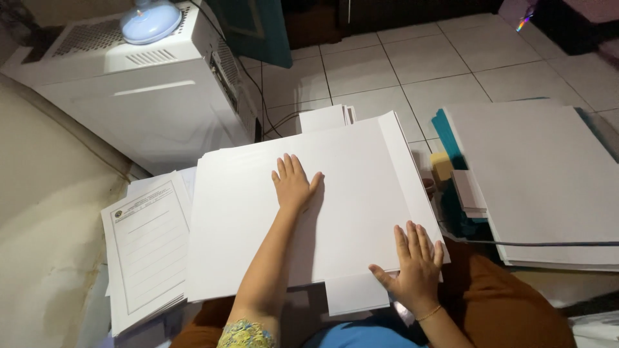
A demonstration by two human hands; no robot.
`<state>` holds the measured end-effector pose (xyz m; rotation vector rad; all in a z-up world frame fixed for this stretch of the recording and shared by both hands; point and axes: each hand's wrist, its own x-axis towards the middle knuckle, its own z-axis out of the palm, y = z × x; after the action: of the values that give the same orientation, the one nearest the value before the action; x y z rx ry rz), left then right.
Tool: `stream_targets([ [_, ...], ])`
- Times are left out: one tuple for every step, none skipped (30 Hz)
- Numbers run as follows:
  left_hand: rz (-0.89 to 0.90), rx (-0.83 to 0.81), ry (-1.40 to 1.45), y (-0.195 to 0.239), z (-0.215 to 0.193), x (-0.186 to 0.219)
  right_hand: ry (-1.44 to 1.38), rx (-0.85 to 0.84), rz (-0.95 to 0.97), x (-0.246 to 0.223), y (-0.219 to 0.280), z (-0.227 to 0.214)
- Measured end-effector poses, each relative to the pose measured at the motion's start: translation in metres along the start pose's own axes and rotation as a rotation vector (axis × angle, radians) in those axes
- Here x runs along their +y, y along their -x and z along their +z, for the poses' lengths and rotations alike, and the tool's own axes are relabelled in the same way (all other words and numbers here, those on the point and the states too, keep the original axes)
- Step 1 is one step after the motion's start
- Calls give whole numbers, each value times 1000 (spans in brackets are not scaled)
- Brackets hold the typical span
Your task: The person picks up a sheet of paper from a stack, places it inside a white folder, and presses down on the folder's surface. They then repeat this process with a second sheet of paper and a new folder.
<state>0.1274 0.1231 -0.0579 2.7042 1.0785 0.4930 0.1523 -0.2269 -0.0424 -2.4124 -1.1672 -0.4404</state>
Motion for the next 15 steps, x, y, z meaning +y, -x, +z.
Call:
stream_targets([
  [5,3,3,-13,4,7,4,4,2,0,0,1],
  [-118,23,26,-27,9,15,13,3,2,1,-1,3],
  [-239,42,49,-40,13,23,21,3,4,2,-1,4],
  [-233,44,52,-48,13,38,25,8,7,3,0,5],
  [-285,17,66,-56,13,54,11,1,9,4,0,5],
  [-336,-10,81,-64,12,70,-3,-6,10,5,0,6],
  [-330,-9,86,-70,19,83,3,-2,12,5,-1,7],
  [-215,-12,75,-76,27,95,8,-31,26,5,-2,8],
  [-101,-16,61,-79,34,107,10,-63,40,5,-1,9],
  [-96,-16,64,-86,40,113,14,-61,44,4,-3,7],
  [66,-81,3,-89,46,118,0,-60,41,3,-4,4],
  [229,-146,-58,-91,52,123,-14,-59,38,2,-4,1],
  [228,-150,-58,-90,45,116,-15,-63,40,3,-4,4],
  [336,-142,-20,-89,37,110,-8,-61,41,5,-3,5],
  [444,-131,18,-89,27,103,-3,-56,43,5,-2,7],
])
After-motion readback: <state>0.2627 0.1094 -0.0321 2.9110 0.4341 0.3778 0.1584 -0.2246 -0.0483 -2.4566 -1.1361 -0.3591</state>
